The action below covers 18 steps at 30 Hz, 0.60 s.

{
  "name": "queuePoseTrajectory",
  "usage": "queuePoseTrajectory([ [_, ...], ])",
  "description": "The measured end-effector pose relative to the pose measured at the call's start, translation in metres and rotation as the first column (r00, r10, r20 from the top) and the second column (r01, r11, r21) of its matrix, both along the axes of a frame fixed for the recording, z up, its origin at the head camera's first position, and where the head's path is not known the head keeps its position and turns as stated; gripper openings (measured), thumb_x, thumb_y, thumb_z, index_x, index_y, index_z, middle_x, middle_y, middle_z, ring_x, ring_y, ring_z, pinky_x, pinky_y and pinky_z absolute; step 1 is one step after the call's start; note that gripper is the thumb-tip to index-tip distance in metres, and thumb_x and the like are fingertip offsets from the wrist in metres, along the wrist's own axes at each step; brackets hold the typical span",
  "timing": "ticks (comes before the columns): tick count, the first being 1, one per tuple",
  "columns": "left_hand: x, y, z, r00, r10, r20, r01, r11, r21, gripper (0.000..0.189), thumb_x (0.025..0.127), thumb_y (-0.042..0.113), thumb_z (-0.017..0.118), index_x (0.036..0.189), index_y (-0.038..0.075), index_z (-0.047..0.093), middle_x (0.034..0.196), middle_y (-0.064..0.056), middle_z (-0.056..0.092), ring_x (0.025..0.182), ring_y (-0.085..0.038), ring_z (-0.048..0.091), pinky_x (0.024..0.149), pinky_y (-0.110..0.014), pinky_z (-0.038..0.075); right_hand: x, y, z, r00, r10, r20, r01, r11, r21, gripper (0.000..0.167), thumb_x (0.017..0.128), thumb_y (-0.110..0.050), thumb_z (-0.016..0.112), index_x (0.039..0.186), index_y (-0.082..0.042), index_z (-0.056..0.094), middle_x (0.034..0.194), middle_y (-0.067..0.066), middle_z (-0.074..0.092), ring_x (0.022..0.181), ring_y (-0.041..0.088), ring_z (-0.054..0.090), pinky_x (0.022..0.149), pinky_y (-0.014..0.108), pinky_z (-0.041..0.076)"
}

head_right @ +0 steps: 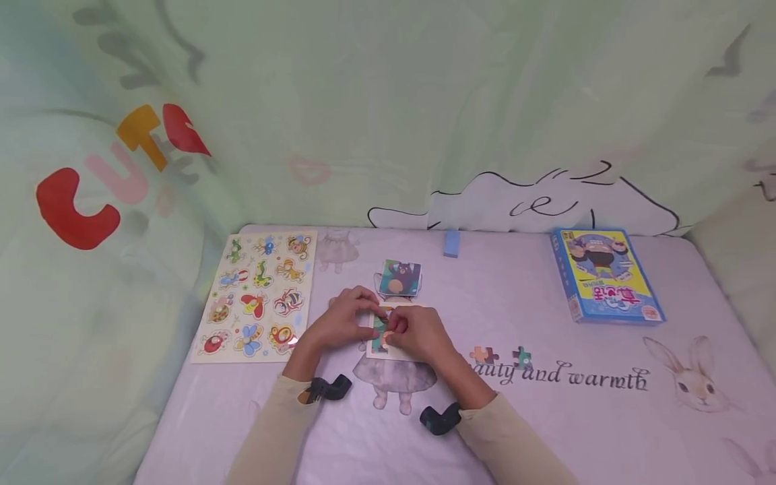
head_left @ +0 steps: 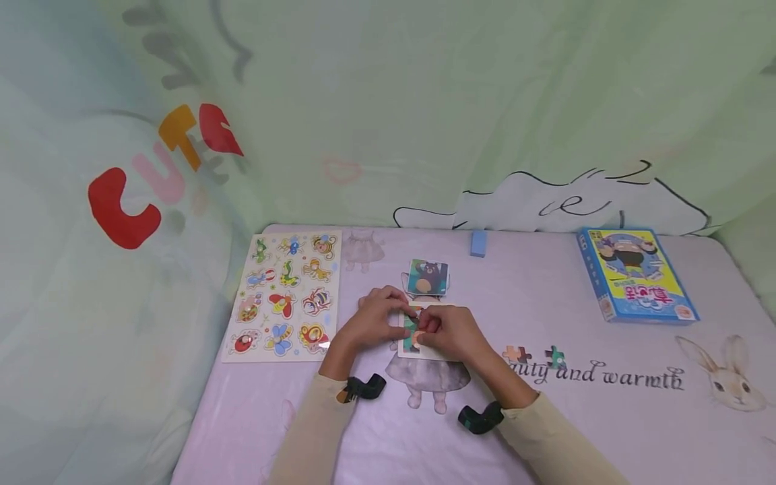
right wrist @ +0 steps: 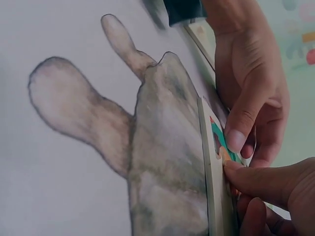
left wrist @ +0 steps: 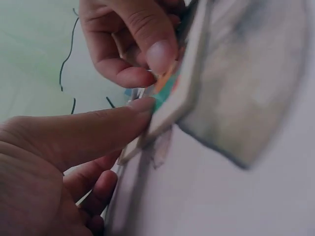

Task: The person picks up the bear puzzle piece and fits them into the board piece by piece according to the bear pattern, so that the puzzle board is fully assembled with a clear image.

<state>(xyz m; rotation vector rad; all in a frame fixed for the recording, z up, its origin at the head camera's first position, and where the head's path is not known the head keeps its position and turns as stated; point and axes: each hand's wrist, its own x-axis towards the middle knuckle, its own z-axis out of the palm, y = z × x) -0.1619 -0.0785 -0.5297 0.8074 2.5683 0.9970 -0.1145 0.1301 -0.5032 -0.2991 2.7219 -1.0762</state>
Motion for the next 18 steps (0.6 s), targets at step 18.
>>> queuePoseTrajectory([
  [18,0.014,-0.006,0.002,0.998,0.055,0.04,-0.054,0.998,-0.014,0.053,0.075,0.033,0.09,0.123,0.024,0.07,0.133,0.003,0.054,0.128,-0.021,0.047,0.109,-0.046,0.03,-0.003,-0.001,-0.002,1.0,-0.01,-0.012,0.01,0.999,0.045,0.031,0.081,-0.021,0.086,0.108,-0.013,0.075,0.071,-0.006,0.063,0.066,0.009,0.054,0.06,0.026,0.04],
])
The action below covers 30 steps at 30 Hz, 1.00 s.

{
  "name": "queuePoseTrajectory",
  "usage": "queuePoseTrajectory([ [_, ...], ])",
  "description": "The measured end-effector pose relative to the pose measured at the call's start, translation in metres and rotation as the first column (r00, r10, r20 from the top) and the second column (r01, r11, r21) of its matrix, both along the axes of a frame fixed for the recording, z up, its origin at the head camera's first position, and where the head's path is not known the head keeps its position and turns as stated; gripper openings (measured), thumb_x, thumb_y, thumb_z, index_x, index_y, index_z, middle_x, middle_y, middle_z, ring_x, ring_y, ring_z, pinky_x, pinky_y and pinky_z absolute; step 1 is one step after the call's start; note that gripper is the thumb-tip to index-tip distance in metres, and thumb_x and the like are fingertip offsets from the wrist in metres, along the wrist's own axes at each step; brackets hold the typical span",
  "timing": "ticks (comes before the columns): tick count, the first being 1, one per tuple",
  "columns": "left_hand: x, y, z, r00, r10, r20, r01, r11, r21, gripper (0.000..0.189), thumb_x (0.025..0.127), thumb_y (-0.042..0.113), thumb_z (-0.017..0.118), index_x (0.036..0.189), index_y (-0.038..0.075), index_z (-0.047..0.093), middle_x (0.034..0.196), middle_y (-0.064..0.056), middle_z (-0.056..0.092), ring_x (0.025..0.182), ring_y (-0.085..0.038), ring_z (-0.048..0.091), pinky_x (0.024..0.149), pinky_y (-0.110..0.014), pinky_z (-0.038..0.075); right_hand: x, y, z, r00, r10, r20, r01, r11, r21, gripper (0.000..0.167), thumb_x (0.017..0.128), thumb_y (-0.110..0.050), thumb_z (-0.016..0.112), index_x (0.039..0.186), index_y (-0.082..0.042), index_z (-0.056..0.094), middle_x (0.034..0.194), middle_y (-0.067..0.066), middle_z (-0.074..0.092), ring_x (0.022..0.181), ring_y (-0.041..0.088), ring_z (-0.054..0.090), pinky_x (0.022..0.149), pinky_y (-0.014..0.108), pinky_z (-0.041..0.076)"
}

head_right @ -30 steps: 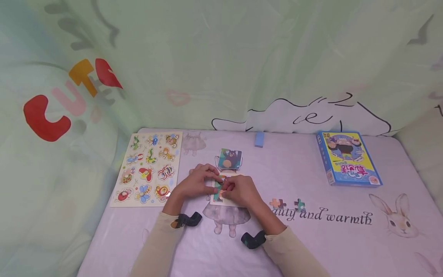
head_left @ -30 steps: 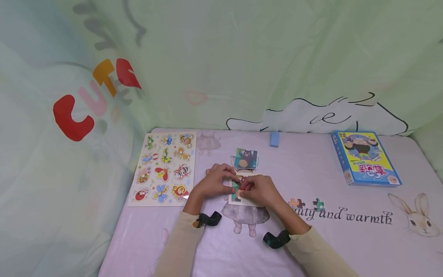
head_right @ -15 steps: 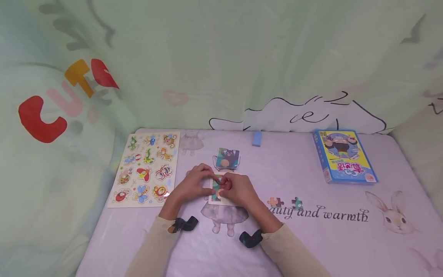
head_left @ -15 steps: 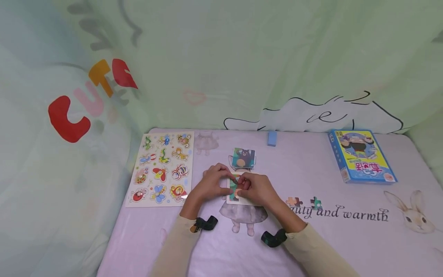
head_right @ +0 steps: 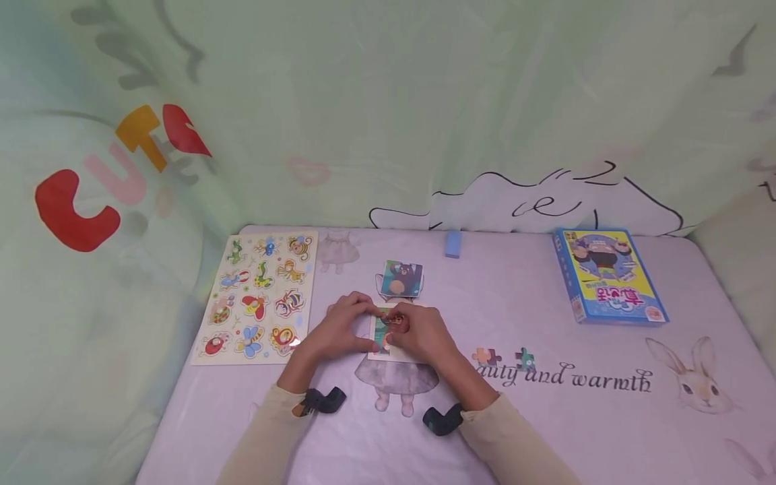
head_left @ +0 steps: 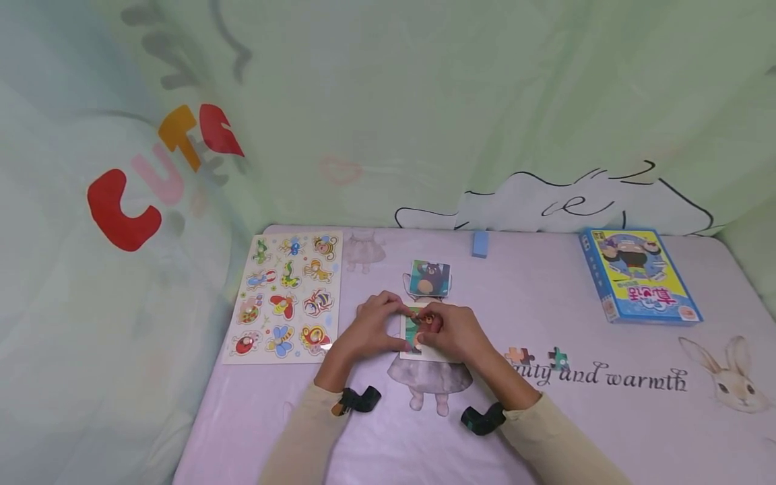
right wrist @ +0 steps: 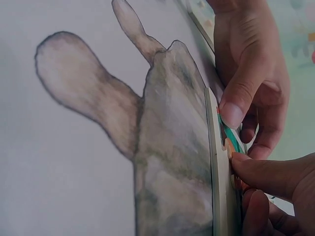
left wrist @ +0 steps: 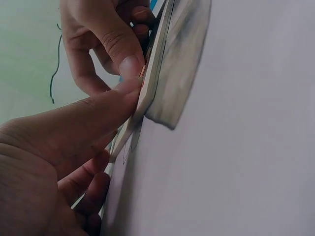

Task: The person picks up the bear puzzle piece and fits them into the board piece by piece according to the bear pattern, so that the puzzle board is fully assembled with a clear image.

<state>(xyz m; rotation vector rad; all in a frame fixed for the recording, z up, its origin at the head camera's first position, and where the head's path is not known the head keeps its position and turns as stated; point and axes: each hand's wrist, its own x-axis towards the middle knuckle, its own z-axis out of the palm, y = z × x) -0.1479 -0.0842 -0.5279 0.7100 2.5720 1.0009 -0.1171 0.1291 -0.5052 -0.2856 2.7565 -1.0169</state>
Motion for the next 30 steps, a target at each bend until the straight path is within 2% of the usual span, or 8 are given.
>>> queuePoseTrajectory([
  [8,0.001,0.001,0.001,1.0,0.019,0.019,-0.019,1.0,0.023,0.05,0.076,0.032,0.089,0.121,0.024,0.071,0.133,0.003,0.054,0.128,-0.021,0.047,0.109,-0.047,0.029,0.004,0.0,0.001,0.998,0.048,-0.048,-0.049,0.999,-0.016,0.031,0.084,-0.015,0.083,0.114,-0.008,0.078,0.068,-0.007,0.062,0.063,0.005,0.051,0.059,0.023,0.04],
  [13,0.001,0.001,0.001,1.0,0.016,0.023,-0.016,1.0,0.018,0.051,0.075,0.032,0.09,0.121,0.023,0.07,0.133,0.002,0.054,0.129,-0.022,0.046,0.11,-0.047,0.029,0.009,0.009,0.005,0.997,0.083,-0.011,-0.083,0.994,-0.064,0.035,0.088,-0.018,0.08,0.121,-0.01,0.075,0.075,-0.007,0.063,0.067,0.007,0.053,0.061,0.023,0.043],
  [17,0.0,0.002,0.0,1.0,0.016,0.022,-0.016,1.0,0.004,0.052,0.075,0.033,0.09,0.122,0.023,0.069,0.134,0.002,0.053,0.129,-0.022,0.045,0.111,-0.047,0.028,0.013,0.021,0.012,0.998,0.061,0.003,-0.06,0.994,-0.089,0.031,0.091,-0.022,0.077,0.12,-0.013,0.076,0.08,-0.006,0.065,0.071,0.01,0.055,0.064,0.024,0.046],
  [24,0.001,0.002,0.001,1.0,0.023,0.019,-0.023,1.0,-0.002,0.052,0.074,0.032,0.09,0.121,0.022,0.07,0.134,0.0,0.053,0.129,-0.024,0.046,0.109,-0.048,0.029,0.02,0.056,0.029,1.0,-0.009,-0.025,0.008,1.0,-0.003,0.021,0.094,-0.026,0.074,0.11,-0.013,0.078,0.084,-0.005,0.066,0.079,0.013,0.055,0.067,0.028,0.047],
  [30,0.001,0.001,0.002,1.0,0.015,0.009,-0.016,1.0,0.014,0.051,0.074,0.032,0.089,0.121,0.021,0.07,0.134,-0.001,0.054,0.128,-0.024,0.046,0.108,-0.048,0.029,0.024,0.093,0.035,0.999,-0.035,-0.021,0.036,0.997,0.068,0.023,0.092,-0.033,0.076,0.106,-0.015,0.079,0.086,-0.005,0.068,0.082,0.015,0.057,0.066,0.027,0.047],
])
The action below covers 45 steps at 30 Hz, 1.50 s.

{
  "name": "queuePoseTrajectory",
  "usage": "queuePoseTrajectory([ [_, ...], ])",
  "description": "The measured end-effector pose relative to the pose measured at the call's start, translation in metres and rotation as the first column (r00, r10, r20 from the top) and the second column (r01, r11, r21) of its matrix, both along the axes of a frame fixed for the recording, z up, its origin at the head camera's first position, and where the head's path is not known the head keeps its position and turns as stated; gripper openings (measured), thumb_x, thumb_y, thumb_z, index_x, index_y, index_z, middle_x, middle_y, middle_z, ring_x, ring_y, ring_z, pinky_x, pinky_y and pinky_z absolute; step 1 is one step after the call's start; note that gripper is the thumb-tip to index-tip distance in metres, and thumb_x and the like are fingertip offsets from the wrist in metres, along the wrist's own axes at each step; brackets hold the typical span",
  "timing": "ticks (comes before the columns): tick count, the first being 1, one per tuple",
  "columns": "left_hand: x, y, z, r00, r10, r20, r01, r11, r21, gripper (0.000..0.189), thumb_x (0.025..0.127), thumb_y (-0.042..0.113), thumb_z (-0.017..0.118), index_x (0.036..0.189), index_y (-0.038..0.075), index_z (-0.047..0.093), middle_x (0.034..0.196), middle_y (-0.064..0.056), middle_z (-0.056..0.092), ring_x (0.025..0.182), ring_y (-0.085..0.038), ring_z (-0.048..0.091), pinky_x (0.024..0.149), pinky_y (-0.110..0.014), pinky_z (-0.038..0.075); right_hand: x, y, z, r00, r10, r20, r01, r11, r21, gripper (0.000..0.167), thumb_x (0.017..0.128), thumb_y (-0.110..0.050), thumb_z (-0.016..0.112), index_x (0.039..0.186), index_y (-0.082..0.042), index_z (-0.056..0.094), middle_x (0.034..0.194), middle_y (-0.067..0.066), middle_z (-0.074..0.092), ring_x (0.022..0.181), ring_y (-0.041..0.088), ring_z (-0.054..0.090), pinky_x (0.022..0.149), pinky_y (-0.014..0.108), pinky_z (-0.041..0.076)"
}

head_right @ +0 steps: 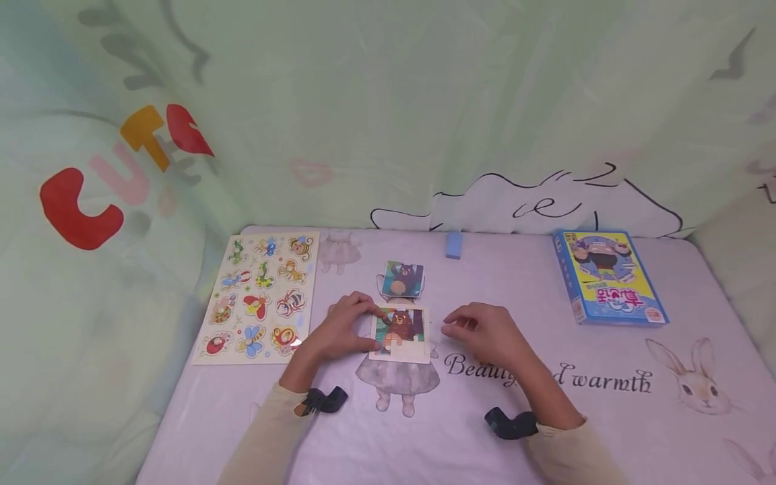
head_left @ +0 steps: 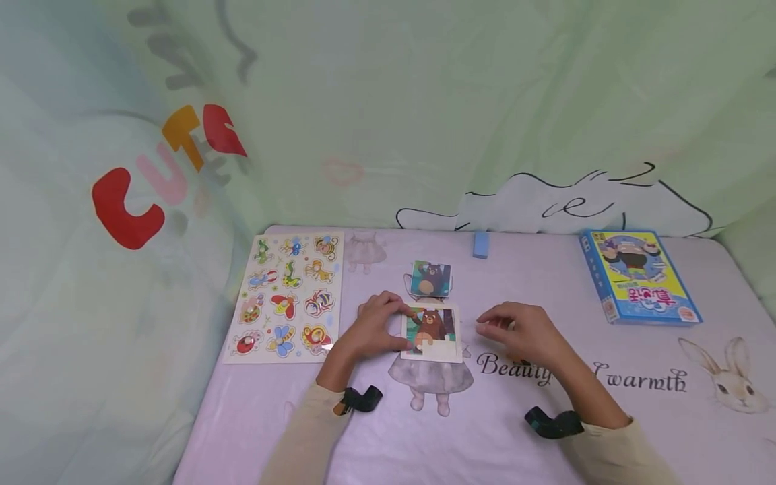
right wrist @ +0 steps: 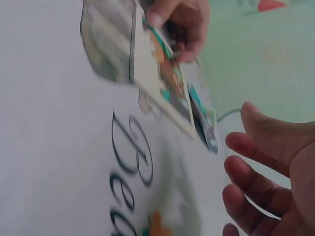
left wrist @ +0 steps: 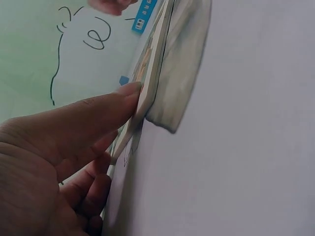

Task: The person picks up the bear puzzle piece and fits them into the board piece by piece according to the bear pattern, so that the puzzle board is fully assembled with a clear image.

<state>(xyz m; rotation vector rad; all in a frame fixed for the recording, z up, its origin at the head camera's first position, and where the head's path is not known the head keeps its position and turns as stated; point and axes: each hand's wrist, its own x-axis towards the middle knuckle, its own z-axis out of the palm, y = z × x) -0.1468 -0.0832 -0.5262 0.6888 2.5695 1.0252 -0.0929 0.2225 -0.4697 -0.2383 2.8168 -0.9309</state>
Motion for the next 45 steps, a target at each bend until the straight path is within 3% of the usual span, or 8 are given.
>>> queuePoseTrajectory([
  [9,0.0,-0.001,-0.001,1.0,0.0,0.01,0.0,1.0,-0.016,0.049,0.075,0.033,0.089,0.12,0.025,0.071,0.136,-0.001,0.053,0.13,-0.024,0.046,0.109,-0.049,0.029,0.008,0.038,-0.003,0.999,-0.009,0.034,0.006,0.996,0.089,0.017,0.086,-0.032,0.082,0.097,-0.019,0.08,0.091,-0.005,0.071,0.085,0.016,0.058,0.07,0.03,0.048],
  [17,0.0,0.0,-0.003,1.0,0.0,0.011,0.0,1.0,-0.019,0.048,0.076,0.033,0.089,0.12,0.026,0.071,0.136,0.0,0.053,0.13,-0.023,0.045,0.109,-0.048,0.029,0.014,0.056,-0.01,0.995,0.017,0.1,-0.029,0.993,0.117,0.022,0.08,-0.032,0.087,0.097,-0.02,0.079,0.1,-0.001,0.073,0.095,0.022,0.062,0.081,0.039,0.05],
  [31,-0.001,0.001,-0.004,1.0,-0.007,-0.003,0.007,1.0,-0.031,0.048,0.076,0.036,0.089,0.121,0.028,0.071,0.137,0.001,0.052,0.129,-0.021,0.046,0.11,-0.049,0.028,0.014,0.057,-0.02,0.994,0.037,0.098,-0.051,0.989,0.138,0.027,0.074,-0.033,0.091,0.095,-0.025,0.078,0.102,-0.002,0.073,0.098,0.022,0.06,0.086,0.044,0.048],
  [45,0.0,0.001,-0.003,1.0,-0.001,0.003,0.001,0.999,-0.034,0.049,0.077,0.036,0.089,0.121,0.028,0.07,0.136,0.001,0.052,0.129,-0.021,0.045,0.11,-0.048,0.028,0.013,0.052,-0.018,0.99,0.065,0.125,-0.079,0.99,0.116,0.027,0.075,-0.027,0.091,0.094,-0.02,0.073,0.093,-0.005,0.067,0.09,0.019,0.054,0.077,0.033,0.045],
])
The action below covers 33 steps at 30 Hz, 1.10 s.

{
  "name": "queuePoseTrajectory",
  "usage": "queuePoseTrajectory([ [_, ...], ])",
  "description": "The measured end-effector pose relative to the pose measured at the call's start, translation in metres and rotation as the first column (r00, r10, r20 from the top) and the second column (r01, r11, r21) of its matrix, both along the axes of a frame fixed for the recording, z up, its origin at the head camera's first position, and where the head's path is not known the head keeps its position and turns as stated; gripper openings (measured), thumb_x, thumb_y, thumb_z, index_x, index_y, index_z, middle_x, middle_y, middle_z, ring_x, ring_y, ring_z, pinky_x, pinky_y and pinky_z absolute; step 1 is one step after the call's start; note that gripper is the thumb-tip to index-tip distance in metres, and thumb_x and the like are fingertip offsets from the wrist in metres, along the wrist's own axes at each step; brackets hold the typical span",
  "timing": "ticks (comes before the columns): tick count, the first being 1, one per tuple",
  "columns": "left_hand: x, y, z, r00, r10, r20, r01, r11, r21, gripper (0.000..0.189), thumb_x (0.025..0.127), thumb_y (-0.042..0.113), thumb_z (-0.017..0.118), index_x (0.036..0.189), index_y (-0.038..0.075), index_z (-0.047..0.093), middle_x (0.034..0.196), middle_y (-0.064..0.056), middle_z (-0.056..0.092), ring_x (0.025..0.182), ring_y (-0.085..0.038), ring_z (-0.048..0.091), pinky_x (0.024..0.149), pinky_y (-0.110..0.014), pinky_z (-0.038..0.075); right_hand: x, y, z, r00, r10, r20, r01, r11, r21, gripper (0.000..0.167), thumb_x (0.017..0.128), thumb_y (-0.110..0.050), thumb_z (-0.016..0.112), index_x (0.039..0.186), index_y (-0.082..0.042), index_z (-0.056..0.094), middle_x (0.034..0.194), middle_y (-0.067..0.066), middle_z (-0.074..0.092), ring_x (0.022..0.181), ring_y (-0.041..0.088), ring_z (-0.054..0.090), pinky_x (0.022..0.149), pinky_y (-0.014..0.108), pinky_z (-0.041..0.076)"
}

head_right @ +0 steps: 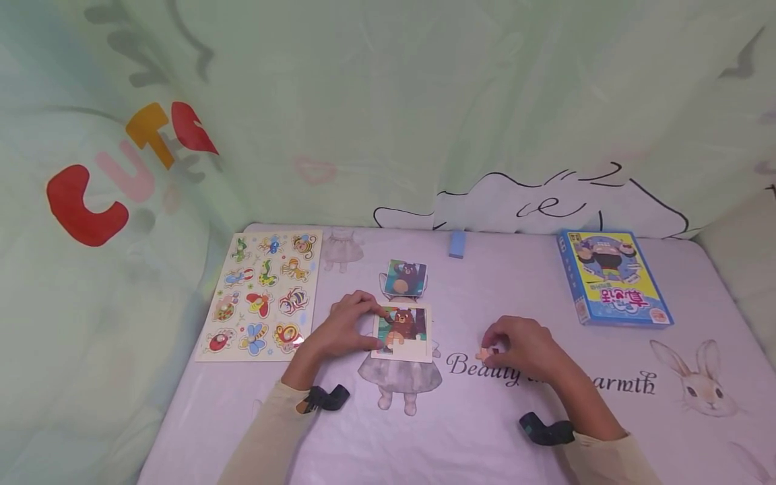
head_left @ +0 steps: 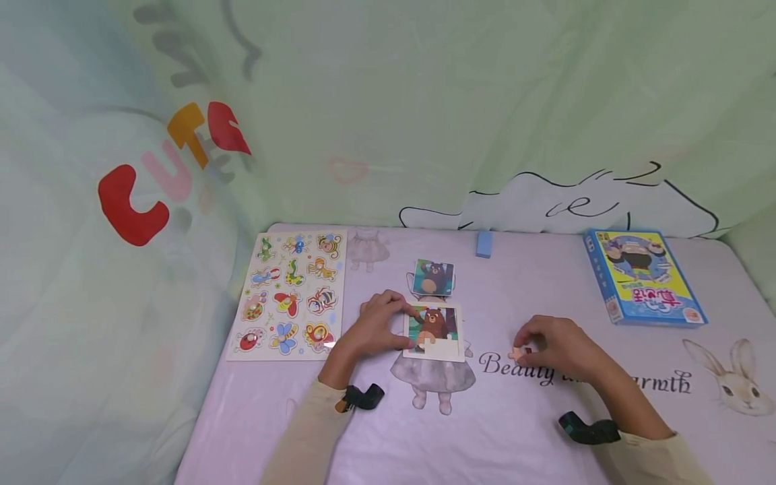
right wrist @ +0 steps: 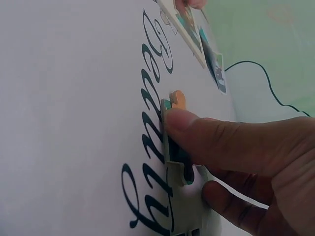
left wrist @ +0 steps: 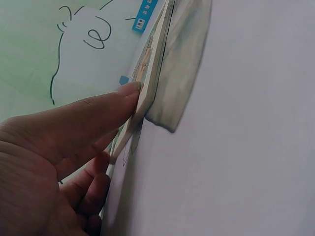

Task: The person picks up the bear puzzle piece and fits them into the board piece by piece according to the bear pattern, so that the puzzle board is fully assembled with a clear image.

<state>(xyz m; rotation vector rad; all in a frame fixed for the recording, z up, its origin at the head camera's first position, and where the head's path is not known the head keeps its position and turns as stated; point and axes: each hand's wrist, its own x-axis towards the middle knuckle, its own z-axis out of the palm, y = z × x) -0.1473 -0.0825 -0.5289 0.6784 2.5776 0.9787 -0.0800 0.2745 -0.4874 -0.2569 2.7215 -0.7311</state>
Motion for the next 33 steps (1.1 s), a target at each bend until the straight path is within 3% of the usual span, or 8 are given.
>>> queuePoseTrajectory([
  [12,0.0,0.0,0.0,1.0,0.005,0.002,-0.005,1.0,0.006,0.049,0.077,0.035,0.088,0.122,0.028,0.071,0.136,0.001,0.052,0.128,-0.021,0.045,0.11,-0.048,0.028,-0.004,-0.001,0.004,0.998,0.032,0.045,-0.031,0.999,-0.029,0.018,0.083,-0.031,0.085,0.087,-0.021,0.069,0.077,-0.008,0.061,0.077,0.014,0.053,0.066,0.025,0.042],
  [23,0.0,0.0,0.001,1.0,0.0,-0.004,0.001,1.0,0.009,0.049,0.076,0.035,0.088,0.122,0.028,0.071,0.134,0.001,0.053,0.127,-0.021,0.046,0.108,-0.048,0.029,-0.01,-0.018,0.014,0.999,0.038,0.022,-0.035,0.993,-0.116,0.011,0.089,-0.03,0.079,0.093,-0.021,0.074,0.077,-0.007,0.062,0.076,0.014,0.054,0.065,0.022,0.046],
  [33,0.001,0.0,0.002,1.0,-0.011,-0.014,0.011,1.0,-0.001,0.05,0.077,0.036,0.088,0.123,0.028,0.071,0.132,0.001,0.053,0.125,-0.021,0.046,0.106,-0.046,0.03,-0.016,-0.04,0.02,0.999,0.043,-0.003,-0.043,0.987,-0.155,0.01,0.092,-0.026,0.076,0.094,-0.019,0.068,0.078,-0.005,0.06,0.075,0.015,0.055,0.062,0.023,0.047],
])
